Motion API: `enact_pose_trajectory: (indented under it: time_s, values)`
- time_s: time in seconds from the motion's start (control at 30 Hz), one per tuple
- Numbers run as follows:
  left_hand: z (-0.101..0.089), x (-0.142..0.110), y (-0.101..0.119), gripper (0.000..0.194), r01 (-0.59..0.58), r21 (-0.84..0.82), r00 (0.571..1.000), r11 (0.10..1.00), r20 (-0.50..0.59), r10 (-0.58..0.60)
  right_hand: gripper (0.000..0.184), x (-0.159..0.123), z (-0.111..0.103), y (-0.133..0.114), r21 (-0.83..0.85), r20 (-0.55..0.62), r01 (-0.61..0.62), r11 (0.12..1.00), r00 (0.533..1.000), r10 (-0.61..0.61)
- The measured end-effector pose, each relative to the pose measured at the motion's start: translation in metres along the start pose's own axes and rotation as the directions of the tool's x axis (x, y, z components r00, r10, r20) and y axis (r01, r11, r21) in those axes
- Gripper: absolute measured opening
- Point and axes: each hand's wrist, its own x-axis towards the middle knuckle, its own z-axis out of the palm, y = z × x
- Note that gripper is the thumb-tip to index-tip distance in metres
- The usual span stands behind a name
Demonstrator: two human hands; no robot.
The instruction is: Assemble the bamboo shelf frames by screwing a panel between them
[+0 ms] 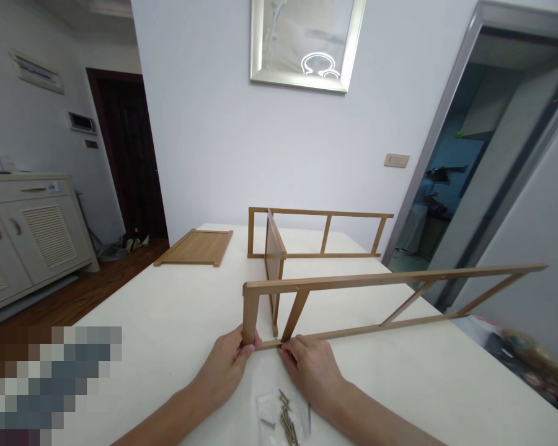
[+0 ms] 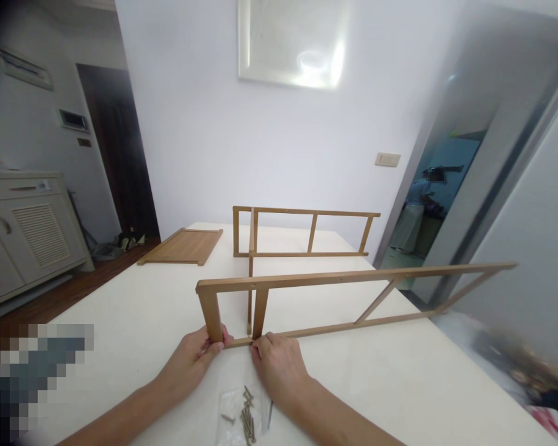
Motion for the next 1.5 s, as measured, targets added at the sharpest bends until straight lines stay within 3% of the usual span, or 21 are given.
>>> enact_pose_trajectory:
  time_s: [0.23,0.43,0.7,1.1,1.5]
  values:
    - [0.0,0.002,0.002,0.012,-0.014,-0.009,1.0,1.0,-0.003,0.014,0.013,0.0,0.002,0.001,0.035,-0.139,-0.078,0.996,0.987,0.083]
    - [0.0,0.002,0.001,0.011,-0.006,-0.02,1.0,1.0,0.0,0.006,0.02,0.004,-0.001,0.001,0.068,-0.242,-0.022,0.997,0.969,0.038]
    - [0.0,0.002,0.001,0.012,-0.007,-0.033,1.0,0.999,0.012,0.008,0.016,0.006,-0.001,0.004,0.146,-0.12,-0.009,0.989,0.992,0.026]
    - [0.0,0.001,0.005,0.011,-0.005,-0.002,1.0,1.0,0.015,0.005,0.006,0.009,-0.003,0.003,0.212,-0.031,-0.052,0.976,0.998,0.06]
    - [0.002,0.004,-0.001,0.012,0.009,-0.051,1.0,0.999,-0.013,-0.01,0.008,0.011,-0.007,0.003,0.275,0.027,-0.093,0.957,0.996,0.089]
